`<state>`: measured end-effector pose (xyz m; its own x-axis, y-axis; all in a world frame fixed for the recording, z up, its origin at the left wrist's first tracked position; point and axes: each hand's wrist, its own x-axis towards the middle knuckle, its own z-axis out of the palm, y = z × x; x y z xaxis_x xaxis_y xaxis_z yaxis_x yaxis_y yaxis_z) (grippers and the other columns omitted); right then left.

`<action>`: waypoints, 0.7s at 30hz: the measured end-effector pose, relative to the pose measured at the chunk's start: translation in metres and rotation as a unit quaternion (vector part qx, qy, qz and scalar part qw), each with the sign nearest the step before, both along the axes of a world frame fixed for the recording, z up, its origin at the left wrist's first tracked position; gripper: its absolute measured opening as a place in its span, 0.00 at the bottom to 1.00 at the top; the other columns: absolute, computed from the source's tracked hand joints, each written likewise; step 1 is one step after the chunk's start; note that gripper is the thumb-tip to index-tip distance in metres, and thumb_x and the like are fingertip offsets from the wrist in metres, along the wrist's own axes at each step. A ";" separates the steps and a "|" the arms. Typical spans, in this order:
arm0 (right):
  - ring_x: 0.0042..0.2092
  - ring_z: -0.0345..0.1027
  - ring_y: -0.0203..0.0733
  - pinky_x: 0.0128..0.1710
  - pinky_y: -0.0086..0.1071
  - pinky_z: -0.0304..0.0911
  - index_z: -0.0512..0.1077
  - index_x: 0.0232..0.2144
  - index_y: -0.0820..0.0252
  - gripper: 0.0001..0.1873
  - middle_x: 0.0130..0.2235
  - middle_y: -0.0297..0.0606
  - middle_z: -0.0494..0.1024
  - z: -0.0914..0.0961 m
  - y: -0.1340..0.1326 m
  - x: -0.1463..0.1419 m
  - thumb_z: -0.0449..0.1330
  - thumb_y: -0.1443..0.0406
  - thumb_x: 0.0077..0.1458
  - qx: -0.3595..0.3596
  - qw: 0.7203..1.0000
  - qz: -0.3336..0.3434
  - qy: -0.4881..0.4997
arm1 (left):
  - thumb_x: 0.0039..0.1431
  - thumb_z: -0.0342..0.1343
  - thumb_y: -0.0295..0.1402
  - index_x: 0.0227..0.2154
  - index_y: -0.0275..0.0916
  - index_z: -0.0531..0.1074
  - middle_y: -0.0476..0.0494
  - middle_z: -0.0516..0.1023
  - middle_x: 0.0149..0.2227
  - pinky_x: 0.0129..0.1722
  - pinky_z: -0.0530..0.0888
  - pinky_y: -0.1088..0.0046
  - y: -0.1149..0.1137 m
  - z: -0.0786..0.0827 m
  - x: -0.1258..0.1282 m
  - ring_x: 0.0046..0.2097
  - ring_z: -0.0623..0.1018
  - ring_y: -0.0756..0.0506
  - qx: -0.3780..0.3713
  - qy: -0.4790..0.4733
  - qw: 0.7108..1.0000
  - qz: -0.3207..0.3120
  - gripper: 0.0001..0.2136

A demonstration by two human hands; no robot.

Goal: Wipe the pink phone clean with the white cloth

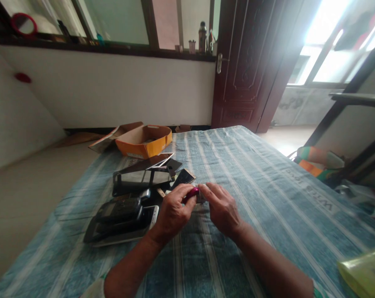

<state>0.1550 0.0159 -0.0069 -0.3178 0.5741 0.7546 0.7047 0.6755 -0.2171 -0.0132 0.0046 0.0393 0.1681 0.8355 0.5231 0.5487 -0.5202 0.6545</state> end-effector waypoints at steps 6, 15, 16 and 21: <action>0.41 0.69 0.44 0.41 0.33 0.65 0.70 0.52 0.59 0.22 0.41 0.42 0.76 -0.006 0.005 0.002 0.49 0.74 0.58 -0.046 0.996 -0.048 -0.054 | 0.52 0.54 0.30 0.32 0.37 0.76 0.44 0.80 0.35 0.40 0.74 0.70 0.005 0.012 -0.010 0.38 0.78 0.45 -0.072 0.026 0.997 0.012 0.07; 0.42 0.71 0.39 0.42 0.28 0.66 0.74 0.46 0.54 0.26 0.41 0.37 0.78 -0.022 0.016 0.013 0.50 0.78 0.50 -0.122 0.991 -0.050 0.007 | 0.42 0.53 0.28 0.23 0.37 0.75 0.50 0.73 0.22 0.26 0.64 0.74 0.011 0.024 -0.026 0.26 0.72 0.48 -0.235 0.163 0.958 0.012 0.06; 0.42 0.71 0.39 0.42 0.28 0.66 0.74 0.46 0.54 0.26 0.41 0.36 0.78 -0.022 0.016 0.011 0.50 0.78 0.49 -0.131 0.990 -0.038 0.030 | 0.42 0.53 0.28 0.22 0.37 0.75 0.51 0.73 0.22 0.26 0.64 0.74 0.011 0.024 -0.026 0.26 0.72 0.48 -0.237 0.175 0.956 0.010 0.06; 0.40 0.73 0.38 0.40 0.28 0.67 0.76 0.43 0.56 0.27 0.38 0.35 0.79 -0.016 0.016 0.006 0.49 0.78 0.44 -0.201 0.966 0.023 0.161 | 0.43 0.52 0.25 0.21 0.37 0.73 0.50 0.72 0.24 0.29 0.63 0.74 0.012 0.015 -0.018 0.28 0.72 0.48 -0.204 0.201 0.958 0.017 0.05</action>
<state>0.1613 0.0324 -0.0224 -0.1356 0.8326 0.5370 0.5275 0.5195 -0.6722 -0.0308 0.0168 0.0539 0.2569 0.9651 0.0498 0.8115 -0.2434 0.5313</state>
